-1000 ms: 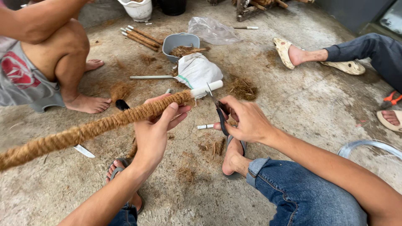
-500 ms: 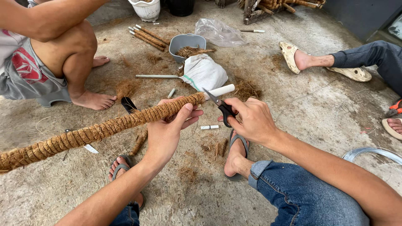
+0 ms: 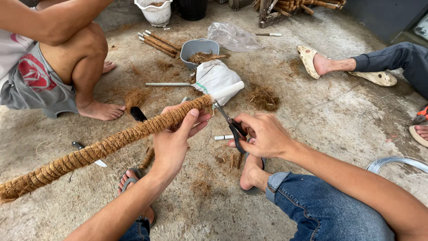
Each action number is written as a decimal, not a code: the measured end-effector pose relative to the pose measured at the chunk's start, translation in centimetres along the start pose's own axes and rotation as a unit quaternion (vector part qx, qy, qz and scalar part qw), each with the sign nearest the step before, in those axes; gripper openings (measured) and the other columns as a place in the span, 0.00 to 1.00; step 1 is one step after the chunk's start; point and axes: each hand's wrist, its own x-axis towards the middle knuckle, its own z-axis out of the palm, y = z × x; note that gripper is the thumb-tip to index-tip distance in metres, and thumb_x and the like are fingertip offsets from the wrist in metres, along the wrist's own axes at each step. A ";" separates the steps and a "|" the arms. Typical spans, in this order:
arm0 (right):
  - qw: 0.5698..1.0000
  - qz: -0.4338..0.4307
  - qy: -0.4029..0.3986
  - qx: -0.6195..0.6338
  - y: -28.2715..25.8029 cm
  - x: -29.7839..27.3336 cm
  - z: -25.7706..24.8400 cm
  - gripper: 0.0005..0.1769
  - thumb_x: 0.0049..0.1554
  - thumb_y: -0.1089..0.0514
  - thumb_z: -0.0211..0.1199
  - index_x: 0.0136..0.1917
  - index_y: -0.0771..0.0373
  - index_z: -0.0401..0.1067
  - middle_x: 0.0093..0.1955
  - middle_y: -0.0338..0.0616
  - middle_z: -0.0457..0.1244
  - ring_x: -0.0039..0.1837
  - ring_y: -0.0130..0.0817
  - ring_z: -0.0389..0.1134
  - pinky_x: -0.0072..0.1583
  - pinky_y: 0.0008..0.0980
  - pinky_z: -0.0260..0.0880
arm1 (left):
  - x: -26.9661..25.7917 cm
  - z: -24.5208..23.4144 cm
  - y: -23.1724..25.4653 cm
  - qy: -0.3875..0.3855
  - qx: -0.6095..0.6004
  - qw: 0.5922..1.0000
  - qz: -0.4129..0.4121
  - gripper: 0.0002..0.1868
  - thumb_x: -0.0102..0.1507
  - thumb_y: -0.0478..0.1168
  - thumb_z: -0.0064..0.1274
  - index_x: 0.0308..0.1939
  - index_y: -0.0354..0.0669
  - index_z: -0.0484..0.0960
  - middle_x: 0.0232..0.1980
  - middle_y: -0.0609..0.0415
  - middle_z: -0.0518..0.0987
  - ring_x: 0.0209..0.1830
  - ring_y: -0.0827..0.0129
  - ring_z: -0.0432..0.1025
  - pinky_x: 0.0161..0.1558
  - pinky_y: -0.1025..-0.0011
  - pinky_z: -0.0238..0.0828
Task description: The person wraps a thin wire around a long stick covered in coir fibers to secure the material. They then use scissors to trim the excess wire and cut the loose ends of the coir fibers to create a neat finish.
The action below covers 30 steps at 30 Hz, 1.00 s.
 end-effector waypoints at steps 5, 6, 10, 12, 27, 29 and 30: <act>0.999 -0.007 0.036 0.032 -0.1 0.1 0.1 0.26 0.49 0.42 0.74 0.51 0.62 0.73 0.30 0.40 0.69 0.29 0.30 0.67 0.33 0.31 0.62 | -0.1 0.2 -0.6 -0.008 -0.030 0.999 -0.008 0.16 0.67 0.34 0.50 0.57 0.29 0.70 0.56 0.37 0.80 0.53 0.53 0.81 0.56 0.59 0.78; 0.998 -0.003 0.039 0.039 -0.1 0.0 0.2 0.25 0.51 0.43 0.73 0.51 0.61 0.73 0.32 0.40 0.69 0.30 0.29 0.68 0.34 0.30 0.63 | -0.1 0.3 -0.5 -0.011 -0.039 0.999 -0.012 0.17 0.67 0.34 0.50 0.57 0.29 0.70 0.56 0.37 0.79 0.53 0.52 0.80 0.56 0.59 0.78; 0.998 0.018 0.043 0.042 0.6 0.3 1.1 0.17 0.56 0.47 0.67 0.54 0.58 0.73 0.35 0.36 0.71 0.32 0.28 0.70 0.33 0.32 0.63 | -0.2 0.1 -0.7 0.000 0.004 1.000 -0.021 0.16 0.68 0.34 0.48 0.58 0.30 0.70 0.56 0.36 0.80 0.54 0.51 0.81 0.56 0.58 0.77; 0.998 0.037 0.025 0.035 0.6 0.3 1.1 0.17 0.56 0.47 0.66 0.54 0.58 0.74 0.33 0.35 0.71 0.29 0.30 0.68 0.32 0.36 0.61 | -0.1 -0.4 -1.2 0.001 -0.007 1.000 -0.012 0.16 0.68 0.34 0.48 0.59 0.30 0.69 0.57 0.35 0.80 0.54 0.49 0.80 0.56 0.56 0.76; 0.997 -0.003 0.014 0.073 0.9 -0.1 3.2 0.27 0.57 0.32 0.63 0.51 0.57 0.73 0.25 0.29 0.62 0.23 0.29 0.61 0.30 0.33 0.56 | 6.7 -10.6 -10.7 -0.038 0.069 0.995 -0.060 0.16 0.71 0.33 0.45 0.63 0.31 0.74 0.57 0.41 0.78 0.53 0.51 0.76 0.52 0.46 0.75; 0.996 0.002 0.035 0.083 0.6 -0.5 3.2 0.28 0.53 0.30 0.63 0.50 0.56 0.73 0.25 0.28 0.63 0.24 0.26 0.63 0.30 0.32 0.57 | 7.5 -11.9 -11.9 -0.030 0.113 0.992 -0.050 0.18 0.71 0.34 0.44 0.64 0.32 0.73 0.57 0.42 0.79 0.53 0.51 0.76 0.51 0.47 0.75; 0.996 0.001 0.033 0.078 0.5 -0.6 3.1 0.29 0.54 0.30 0.63 0.51 0.56 0.73 0.25 0.27 0.63 0.24 0.26 0.63 0.31 0.32 0.58 | 7.9 -12.6 -12.4 -0.025 0.134 0.990 -0.045 0.18 0.71 0.35 0.44 0.65 0.32 0.73 0.58 0.43 0.79 0.53 0.51 0.76 0.51 0.48 0.75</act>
